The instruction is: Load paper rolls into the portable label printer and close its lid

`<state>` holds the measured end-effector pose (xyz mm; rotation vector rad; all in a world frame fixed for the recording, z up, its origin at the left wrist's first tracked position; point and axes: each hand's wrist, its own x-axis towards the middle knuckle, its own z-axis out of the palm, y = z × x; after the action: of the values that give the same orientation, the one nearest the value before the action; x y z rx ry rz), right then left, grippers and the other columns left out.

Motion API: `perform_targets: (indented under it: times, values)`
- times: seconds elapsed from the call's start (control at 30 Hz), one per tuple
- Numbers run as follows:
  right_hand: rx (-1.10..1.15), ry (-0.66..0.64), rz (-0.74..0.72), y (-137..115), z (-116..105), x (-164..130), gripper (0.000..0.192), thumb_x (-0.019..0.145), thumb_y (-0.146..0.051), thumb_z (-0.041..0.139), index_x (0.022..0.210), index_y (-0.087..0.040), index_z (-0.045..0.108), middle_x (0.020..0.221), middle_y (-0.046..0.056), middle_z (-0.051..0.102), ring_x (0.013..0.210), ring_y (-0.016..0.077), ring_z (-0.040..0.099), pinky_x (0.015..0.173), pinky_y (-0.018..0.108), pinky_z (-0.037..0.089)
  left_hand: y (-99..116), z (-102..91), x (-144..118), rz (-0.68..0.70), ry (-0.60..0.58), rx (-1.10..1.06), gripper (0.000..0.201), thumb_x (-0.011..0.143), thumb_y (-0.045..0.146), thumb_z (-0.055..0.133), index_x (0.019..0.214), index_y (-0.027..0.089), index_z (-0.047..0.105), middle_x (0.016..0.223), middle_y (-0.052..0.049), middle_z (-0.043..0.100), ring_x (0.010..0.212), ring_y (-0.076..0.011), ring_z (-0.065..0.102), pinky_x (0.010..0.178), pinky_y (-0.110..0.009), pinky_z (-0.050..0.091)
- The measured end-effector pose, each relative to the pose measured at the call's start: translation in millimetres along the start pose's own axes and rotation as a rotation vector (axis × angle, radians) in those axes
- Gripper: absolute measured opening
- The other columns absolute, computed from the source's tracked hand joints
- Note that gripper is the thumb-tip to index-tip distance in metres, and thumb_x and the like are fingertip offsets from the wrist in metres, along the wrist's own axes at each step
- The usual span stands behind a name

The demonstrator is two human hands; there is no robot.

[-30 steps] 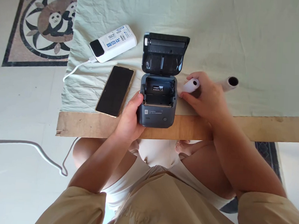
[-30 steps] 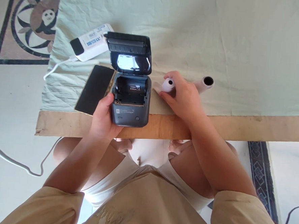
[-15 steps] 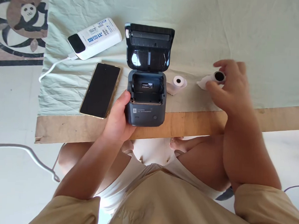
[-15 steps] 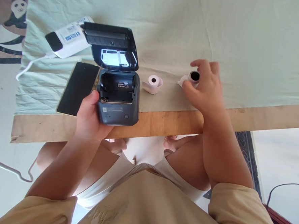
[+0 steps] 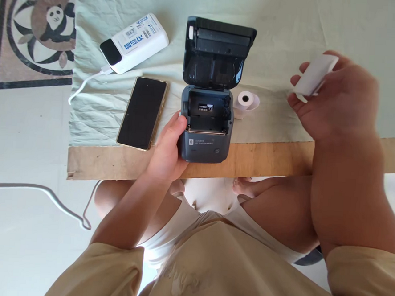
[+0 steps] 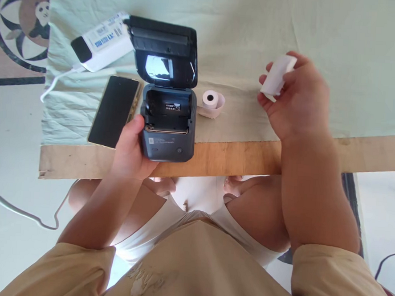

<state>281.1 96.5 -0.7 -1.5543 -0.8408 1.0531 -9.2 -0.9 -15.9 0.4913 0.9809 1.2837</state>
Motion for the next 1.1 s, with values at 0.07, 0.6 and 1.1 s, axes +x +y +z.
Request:
perform_targets:
  times: [0.07,0.6,1.1]
  values:
    - [0.002,-0.011,-0.078,-5,8,-9,0.054,0.086,-0.007,0.050,0.135,-0.025,0.065,0.145,0.017,0.072,0.114,0.0253,0.083,0.078,0.039,0.061,0,-0.3,-1,-0.005,-0.004,-0.008,0.026,0.098,0.051,0.087,0.101,0.025,0.083,0.108,-0.005,0.091,0.135,-0.0346,0.083,0.109,-0.041,0.070]
    - [-0.647,-0.344,-1.186,10,74,-79,0.029,0.097,-0.017,0.067,0.120,-0.033,0.061,0.116,0.000,0.086,0.087,0.0240,0.080,0.089,0.044,0.068,-9,-18.4,1,0.078,-0.184,0.131,0.058,0.089,0.060,0.096,0.128,0.025,0.073,0.109,-0.006,0.089,0.110,-0.0312,0.089,0.077,-0.036,0.069]
    - [-0.522,-0.345,-1.315,2,80,-87,0.023,0.100,-0.009,0.072,0.092,-0.030,0.067,0.096,-0.002,0.084,0.085,0.0215,0.077,0.075,0.040,0.063,-8,-11.3,1,0.051,-0.142,0.070,0.054,0.083,0.062,0.101,0.116,0.026,0.077,0.107,-0.004,0.088,0.102,-0.0290,0.085,0.080,-0.037,0.068]
